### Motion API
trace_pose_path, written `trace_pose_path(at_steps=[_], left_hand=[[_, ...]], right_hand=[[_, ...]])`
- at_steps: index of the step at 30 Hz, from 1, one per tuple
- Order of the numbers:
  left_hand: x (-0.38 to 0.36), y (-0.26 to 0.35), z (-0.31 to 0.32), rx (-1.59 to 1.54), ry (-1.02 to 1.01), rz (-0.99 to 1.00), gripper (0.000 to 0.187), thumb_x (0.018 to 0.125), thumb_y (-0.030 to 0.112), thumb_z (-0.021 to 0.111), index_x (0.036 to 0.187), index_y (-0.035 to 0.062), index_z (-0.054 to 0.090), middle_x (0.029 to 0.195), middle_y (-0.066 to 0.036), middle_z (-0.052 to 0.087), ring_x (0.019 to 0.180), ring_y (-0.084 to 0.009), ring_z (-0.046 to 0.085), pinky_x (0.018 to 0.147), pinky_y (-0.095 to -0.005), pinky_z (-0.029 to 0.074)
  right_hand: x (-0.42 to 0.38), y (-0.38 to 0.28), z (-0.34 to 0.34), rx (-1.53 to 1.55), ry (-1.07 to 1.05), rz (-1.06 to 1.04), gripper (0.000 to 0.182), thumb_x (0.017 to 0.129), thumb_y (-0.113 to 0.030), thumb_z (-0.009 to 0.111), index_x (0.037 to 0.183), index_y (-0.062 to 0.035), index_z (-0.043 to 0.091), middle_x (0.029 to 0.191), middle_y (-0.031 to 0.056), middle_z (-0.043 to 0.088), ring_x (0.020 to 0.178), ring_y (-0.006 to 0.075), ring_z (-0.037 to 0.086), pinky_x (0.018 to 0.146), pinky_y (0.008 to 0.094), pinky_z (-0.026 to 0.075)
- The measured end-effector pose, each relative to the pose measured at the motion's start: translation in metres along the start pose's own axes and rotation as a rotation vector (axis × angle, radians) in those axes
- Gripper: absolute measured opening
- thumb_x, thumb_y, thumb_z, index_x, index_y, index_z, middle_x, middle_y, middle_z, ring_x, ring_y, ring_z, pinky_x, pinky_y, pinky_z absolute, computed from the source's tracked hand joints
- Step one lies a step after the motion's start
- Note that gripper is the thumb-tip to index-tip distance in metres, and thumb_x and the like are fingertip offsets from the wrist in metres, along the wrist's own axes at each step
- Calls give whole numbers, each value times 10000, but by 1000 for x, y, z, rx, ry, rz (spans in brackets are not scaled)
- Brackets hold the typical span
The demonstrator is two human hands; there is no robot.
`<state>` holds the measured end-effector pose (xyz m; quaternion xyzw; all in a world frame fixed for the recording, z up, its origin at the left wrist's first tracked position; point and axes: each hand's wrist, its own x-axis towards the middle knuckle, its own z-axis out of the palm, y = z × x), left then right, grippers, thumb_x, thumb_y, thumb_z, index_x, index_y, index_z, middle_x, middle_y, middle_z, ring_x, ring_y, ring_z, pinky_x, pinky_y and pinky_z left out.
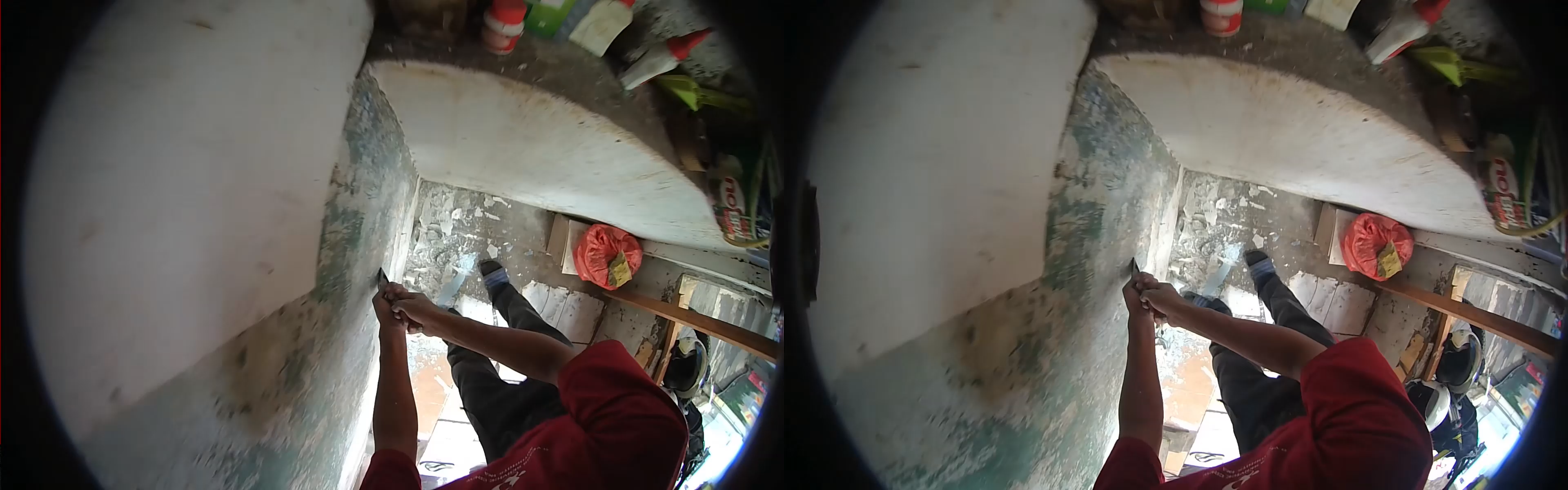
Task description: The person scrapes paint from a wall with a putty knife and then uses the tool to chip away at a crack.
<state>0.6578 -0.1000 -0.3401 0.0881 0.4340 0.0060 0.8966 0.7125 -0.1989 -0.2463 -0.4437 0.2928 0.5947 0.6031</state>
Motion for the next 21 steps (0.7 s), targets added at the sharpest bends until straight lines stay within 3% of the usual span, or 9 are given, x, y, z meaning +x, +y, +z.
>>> trace_pose_path(at_steps=[3,5,7,8,12,14,17,18,21], left_hand=[[36,-8,-15,-127,-45,-17,307,873,213,445,589,120,376,528,11,357,548,-128,438,545,-251,388],[65,-16,-27,93,62,115,253,837,143,442,594,115,377,535,11,347,529,-116,410,520,-237,371],[94,-14,-36,183,16,69,262,816,120,393,557,111,353,535,-3,386,494,-107,398,483,-226,357],[106,-23,-37,16,63,99,242,817,103,382,575,105,365,537,2,387,493,-103,398,488,-217,363],[102,-41,-25,-103,-79,134,250,853,104,370,604,109,358,537,13,346,490,-94,375,483,-211,359],[100,-40,-23,-79,-96,182,228,820,67,369,597,109,347,541,14,336,477,-87,357,475,-202,351],[132,-33,-38,-65,-118,105,288,897,138,360,610,114,349,529,18,330,476,-88,358,496,-217,371],[134,-37,-31,-8,-38,164,290,897,130,349,608,116,350,524,23,323,459,-89,336,489,-219,368],[124,-41,-37,-214,-78,65,275,881,113,354,606,115,354,521,25,327,449,-90,331,477,-218,368]], right_hand=[[25,-9,-19,3,-19,-62,55,750,-46,490,745,-87,527,539,10,427,354,90,345,302,255,224],[69,-9,-38,-11,-44,19,106,730,-25,474,789,-91,532,532,2,426,372,88,363,322,251,250],[118,-7,-56,42,-86,83,167,758,-60,514,908,-121,557,542,4,455,368,79,374,303,237,248],[134,2,-67,46,-134,-37,167,749,-50,523,907,-93,552,544,5,455,362,72,378,302,236,253],[91,-5,-82,-218,-32,-198,179,725,-64,510,894,-38,564,538,26,462,343,96,371,293,252,241],[110,-1,-86,-164,-68,-203,176,724,-62,510,886,-22,565,557,34,476,350,97,386,293,250,255],[126,-4,-86,-48,-81,-219,162,720,-66,512,856,1,569,570,35,477,369,90,400,298,246,275],[128,-6,-87,-40,-62,-221,163,719,-68,514,856,-1,572,570,33,476,372,87,398,299,245,277],[104,-12,-87,-149,-39,-219,165,716,-70,520,858,-7,577,575,32,483,379,87,393,302,247,281]])
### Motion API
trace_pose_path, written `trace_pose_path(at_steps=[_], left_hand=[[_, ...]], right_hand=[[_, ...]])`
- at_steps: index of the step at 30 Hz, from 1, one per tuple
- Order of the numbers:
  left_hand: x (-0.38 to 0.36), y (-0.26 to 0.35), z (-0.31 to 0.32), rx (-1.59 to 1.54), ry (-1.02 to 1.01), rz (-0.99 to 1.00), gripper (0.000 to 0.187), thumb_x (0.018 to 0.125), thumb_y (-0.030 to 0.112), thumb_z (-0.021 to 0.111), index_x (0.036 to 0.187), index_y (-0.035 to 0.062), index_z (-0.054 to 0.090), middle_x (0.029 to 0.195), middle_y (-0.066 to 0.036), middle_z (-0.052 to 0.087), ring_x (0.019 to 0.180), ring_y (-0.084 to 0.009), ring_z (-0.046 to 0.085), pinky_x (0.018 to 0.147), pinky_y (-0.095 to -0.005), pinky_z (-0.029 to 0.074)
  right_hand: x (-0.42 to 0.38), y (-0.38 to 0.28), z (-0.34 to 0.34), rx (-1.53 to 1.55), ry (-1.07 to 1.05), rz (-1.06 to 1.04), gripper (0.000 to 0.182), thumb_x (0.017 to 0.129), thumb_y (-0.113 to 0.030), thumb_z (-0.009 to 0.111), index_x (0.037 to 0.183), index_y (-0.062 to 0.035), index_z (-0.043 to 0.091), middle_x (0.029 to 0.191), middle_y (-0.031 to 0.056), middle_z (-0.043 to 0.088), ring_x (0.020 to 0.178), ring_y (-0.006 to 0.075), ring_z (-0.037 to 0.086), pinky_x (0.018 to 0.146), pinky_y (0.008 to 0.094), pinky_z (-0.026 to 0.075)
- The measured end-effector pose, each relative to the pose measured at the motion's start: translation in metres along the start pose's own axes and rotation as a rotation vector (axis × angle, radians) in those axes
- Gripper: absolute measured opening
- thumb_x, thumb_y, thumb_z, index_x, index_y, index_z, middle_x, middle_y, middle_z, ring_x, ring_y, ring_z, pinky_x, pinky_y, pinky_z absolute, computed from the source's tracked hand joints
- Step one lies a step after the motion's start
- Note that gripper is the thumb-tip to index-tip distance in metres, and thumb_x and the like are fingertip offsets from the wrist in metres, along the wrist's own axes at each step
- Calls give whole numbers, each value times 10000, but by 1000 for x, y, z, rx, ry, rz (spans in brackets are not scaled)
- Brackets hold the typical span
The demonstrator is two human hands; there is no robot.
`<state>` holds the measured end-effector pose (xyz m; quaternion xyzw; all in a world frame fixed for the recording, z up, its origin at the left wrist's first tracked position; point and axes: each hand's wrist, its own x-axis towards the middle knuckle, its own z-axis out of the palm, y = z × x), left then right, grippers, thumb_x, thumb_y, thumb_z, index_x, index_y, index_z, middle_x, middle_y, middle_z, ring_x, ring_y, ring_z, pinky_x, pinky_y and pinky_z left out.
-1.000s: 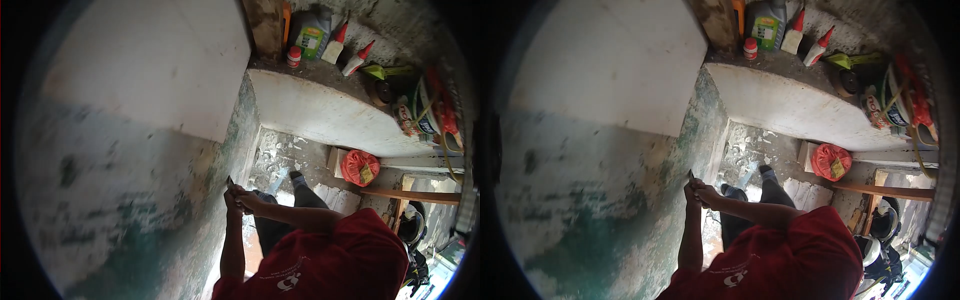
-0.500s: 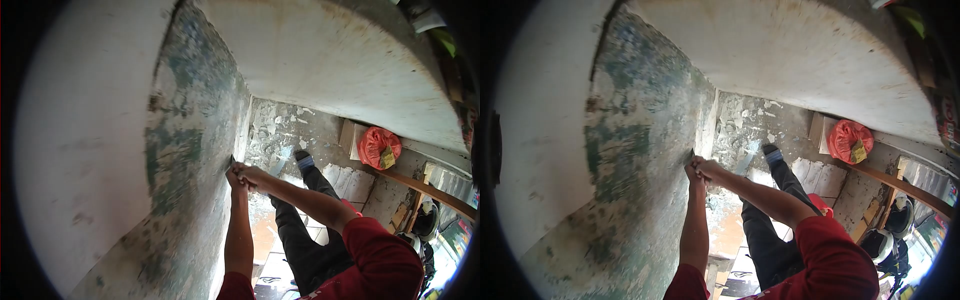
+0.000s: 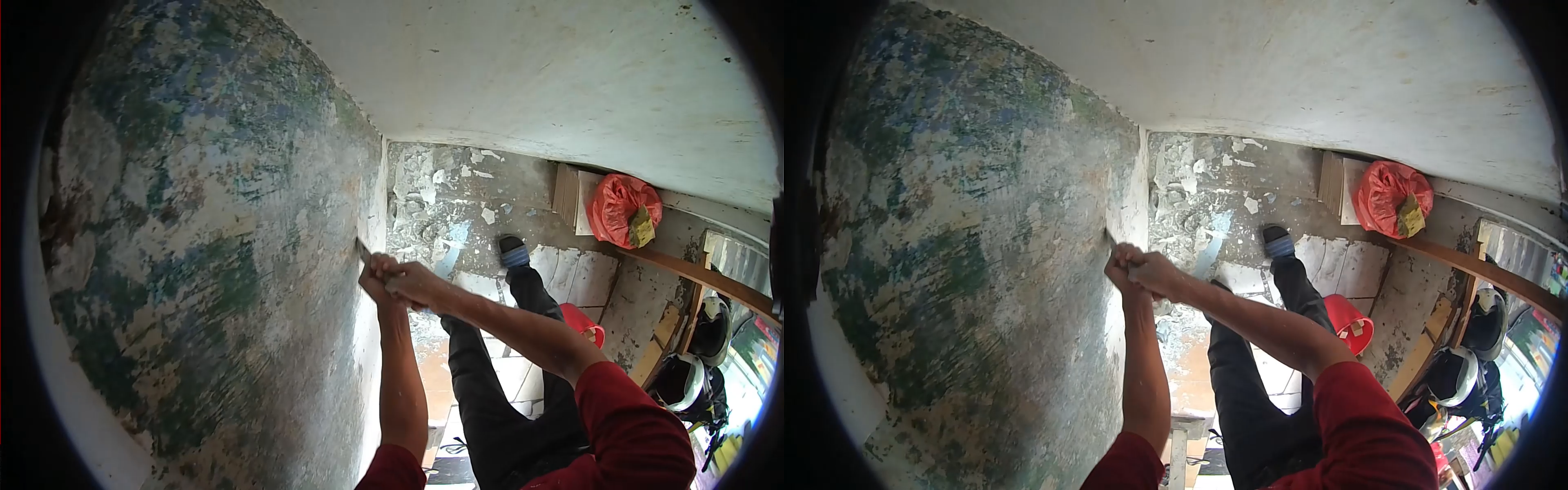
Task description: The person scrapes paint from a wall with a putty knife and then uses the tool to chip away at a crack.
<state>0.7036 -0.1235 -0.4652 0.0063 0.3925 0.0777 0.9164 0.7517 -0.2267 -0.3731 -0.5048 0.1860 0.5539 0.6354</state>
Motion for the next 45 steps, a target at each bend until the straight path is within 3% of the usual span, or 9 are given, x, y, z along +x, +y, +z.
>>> trace_pose_path(at_steps=[19,22,23,27,30,32,36,41,45], left_hand=[[-5,-6,-1,76,10,135,286,886,159,369,603,118,368,547,13,364,496,-90,385,469,-212,364],[-4,6,-2,207,-394,-129,283,892,169,371,615,112,382,551,10,378,488,-89,384,459,-213,375],[15,5,-29,308,-24,142,288,894,172,361,612,117,384,544,12,383,477,-89,385,444,-217,374],[-8,-3,5,47,111,138,269,872,123,353,605,113,383,525,19,365,466,-88,373,460,-215,385],[-8,-9,-4,440,26,213,257,869,111,348,615,101,386,525,18,352,461,-84,368,453,-208,372],[-5,-10,-5,46,109,148,325,900,203,379,584,130,368,503,27,350,426,-93,343,419,-216,316],[9,10,-36,319,4,98,319,897,203,397,587,130,372,494,27,333,428,-97,343,423,-220,338],[-6,2,-8,40,20,66,265,883,174,367,625,119,395,536,27,362,473,-90,364,470,-226,336],[0,6,-25,379,14,124,258,885,169,369,639,100,406,543,16,369,495,-91,383,485,-228,341]], right_hand=[[7,-4,-8,-21,-92,35,113,706,-34,479,807,-48,529,542,28,431,398,101,395,317,253,272],[32,12,-1,99,-97,-33,130,714,-23,464,821,-53,531,542,34,432,391,99,387,317,250,266],[33,15,-1,90,-54,4,164,719,-20,455,858,-54,534,547,42,442,388,95,388,313,252,259],[70,56,-2,-73,-31,-300,63,734,65,551,692,108,532,567,163,502,421,193,531,297,311,337],[12,10,-11,-26,-91,-21,135,729,-86,504,835,-47,580,541,13,462,374,82,398,304,243,278],[-4,4,-12,-111,-39,-84,106,727,-85,500,763,-10,566,511,32,458,370,95,403,312,252,289],[15,5,-8,-46,-128,-34,177,704,-41,471,836,28,566,544,75,496,378,124,446,302,267,318],[4,7,-2,-10,-54,-21,99,713,-59,493,794,-41,546,535,9,433,398,86,384,316,239,268],[15,17,-1,20,-80,30,180,740,-28,429,884,-49,535,591,41,465,420,111,434,325,245,292]])
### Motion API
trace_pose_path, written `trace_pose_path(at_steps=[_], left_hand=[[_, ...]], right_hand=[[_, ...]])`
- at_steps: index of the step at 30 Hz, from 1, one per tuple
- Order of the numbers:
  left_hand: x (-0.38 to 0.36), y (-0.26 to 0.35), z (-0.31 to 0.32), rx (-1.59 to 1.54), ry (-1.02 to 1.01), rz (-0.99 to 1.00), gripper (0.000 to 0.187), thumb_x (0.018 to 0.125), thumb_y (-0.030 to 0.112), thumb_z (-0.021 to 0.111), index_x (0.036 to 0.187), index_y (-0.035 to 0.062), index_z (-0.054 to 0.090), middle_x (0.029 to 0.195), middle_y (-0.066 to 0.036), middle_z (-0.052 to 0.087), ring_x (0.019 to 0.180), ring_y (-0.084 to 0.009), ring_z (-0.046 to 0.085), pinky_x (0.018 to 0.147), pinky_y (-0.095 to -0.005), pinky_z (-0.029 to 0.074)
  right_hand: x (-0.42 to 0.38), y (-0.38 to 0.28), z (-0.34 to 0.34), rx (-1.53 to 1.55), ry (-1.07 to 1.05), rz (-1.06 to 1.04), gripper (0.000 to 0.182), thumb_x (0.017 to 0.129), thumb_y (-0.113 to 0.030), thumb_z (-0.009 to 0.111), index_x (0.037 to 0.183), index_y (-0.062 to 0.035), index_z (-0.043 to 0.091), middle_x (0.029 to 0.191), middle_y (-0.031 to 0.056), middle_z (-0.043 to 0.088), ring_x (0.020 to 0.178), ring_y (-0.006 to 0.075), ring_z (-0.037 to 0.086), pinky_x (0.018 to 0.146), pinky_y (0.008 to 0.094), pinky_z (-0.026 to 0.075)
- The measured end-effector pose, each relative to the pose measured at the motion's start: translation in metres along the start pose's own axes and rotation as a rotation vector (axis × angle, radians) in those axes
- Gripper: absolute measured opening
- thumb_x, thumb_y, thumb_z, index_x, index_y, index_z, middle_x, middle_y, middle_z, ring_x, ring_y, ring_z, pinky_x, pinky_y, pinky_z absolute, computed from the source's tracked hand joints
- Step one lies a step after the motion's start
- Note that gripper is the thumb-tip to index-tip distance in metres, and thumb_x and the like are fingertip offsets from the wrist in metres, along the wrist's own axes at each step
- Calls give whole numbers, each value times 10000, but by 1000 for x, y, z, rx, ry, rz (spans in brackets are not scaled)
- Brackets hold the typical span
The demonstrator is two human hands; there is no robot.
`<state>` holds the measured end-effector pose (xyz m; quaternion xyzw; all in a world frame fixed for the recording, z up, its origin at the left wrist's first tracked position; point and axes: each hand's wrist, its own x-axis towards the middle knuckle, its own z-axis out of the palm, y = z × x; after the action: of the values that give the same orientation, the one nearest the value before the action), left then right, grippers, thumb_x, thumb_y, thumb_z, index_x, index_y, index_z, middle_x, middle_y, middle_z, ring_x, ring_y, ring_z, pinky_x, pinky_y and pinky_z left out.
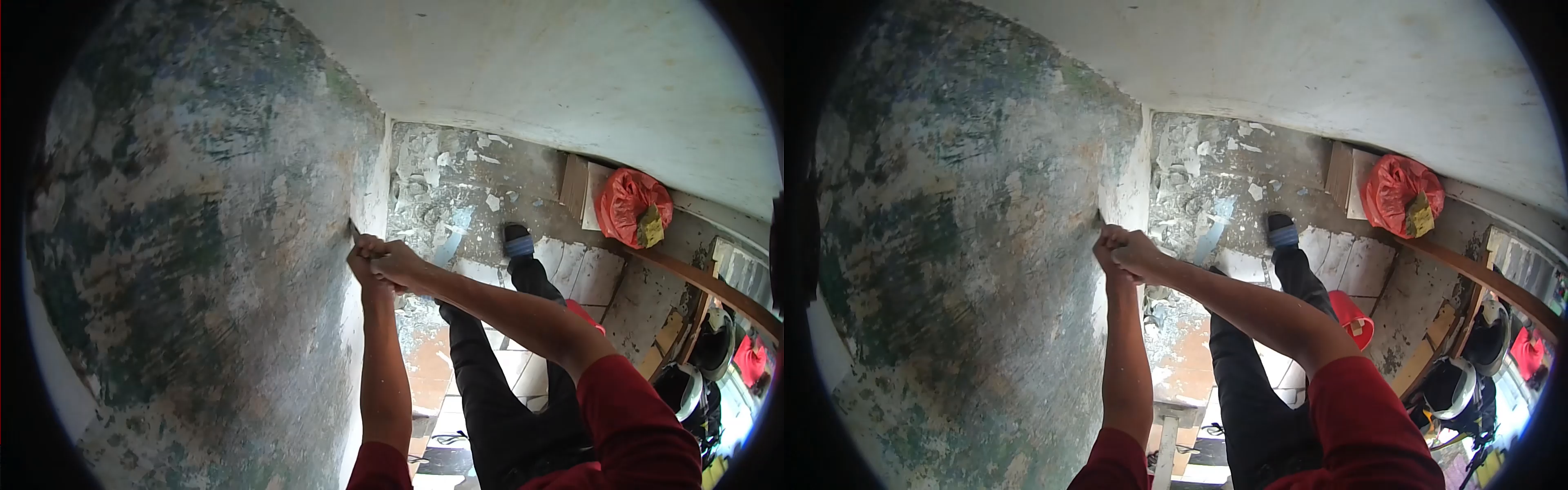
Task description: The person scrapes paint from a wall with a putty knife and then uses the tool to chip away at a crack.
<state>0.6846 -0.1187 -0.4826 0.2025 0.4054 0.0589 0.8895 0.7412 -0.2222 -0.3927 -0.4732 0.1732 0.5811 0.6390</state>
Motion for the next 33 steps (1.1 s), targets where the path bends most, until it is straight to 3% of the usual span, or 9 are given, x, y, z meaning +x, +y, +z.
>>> trace_pose_path(at_steps=[7,8,13,15,19,20,23,29,33], left_hand=[[-98,4,-37,-494,-94,-65,308,928,339,378,882,65,511,618,8,466,548,-124,485,472,-257,426],[-99,9,-50,-392,256,10,267,928,261,373,768,85,495,594,12,449,526,-105,467,475,-240,405],[-66,15,-91,-44,-178,-99,234,843,110,342,614,124,385,576,14,381,511,-83,392,501,-219,349],[-78,6,-70,-137,303,12,274,847,132,425,577,119,382,535,20,379,485,-90,380,489,-223,358],[-62,8,-86,10,128,-21,276,881,169,408,615,96,415,534,13,382,500,-97,395,497,-218,355],[-48,13,-106,-209,-416,-331,262,886,178,411,639,92,421,533,13,378,501,-97,391,483,-222,350],[-62,0,-82,-137,137,-13,261,881,174,410,631,101,430,520,15,390,489,-95,404,468,-227,358],[-42,4,-109,-151,-241,-170,271,874,172,388,613,121,437,510,24,422,416,-104,409,355,-260,345],[-63,3,-95,-477,-151,-102,295,901,268,431,659,102,456,527,15,420,511,-101,453,530,-235,430]], right_hand=[[-48,45,34,-201,-84,4,195,842,-152,398,966,-94,537,636,61,506,458,139,482,340,297,336],[-51,46,44,-35,-79,29,157,841,-153,422,871,-64,548,615,66,503,472,132,481,353,291,328],[2,76,45,31,-15,235,176,866,-218,459,901,-76,555,582,25,467,387,83,395,306,250,292],[-31,67,42,-89,-31,166,184,869,-221,458,897,-71,561,580,23,469,389,84,409,308,249,303],[11,93,37,-54,-18,94,178,845,-187,460,826,-59,583,553,46,477,371,114,428,300,264,306],[25,92,34,-41,9,175,183,834,-159,448,867,-54,594,555,61,492,381,121,443,302,269,317],[-8,87,36,-201,23,-3,208,828,-143,429,893,-37,596,575,75,518,406,122,468,319,272,346],[15,89,35,-163,10,-6,225,850,-251,487,892,-65,607,551,119,546,357,199,501,296,288,373],[-32,69,43,-323,-18,-176,271,879,-267,471,933,-41,610,553,53,534,335,104,443,300,252,342]])
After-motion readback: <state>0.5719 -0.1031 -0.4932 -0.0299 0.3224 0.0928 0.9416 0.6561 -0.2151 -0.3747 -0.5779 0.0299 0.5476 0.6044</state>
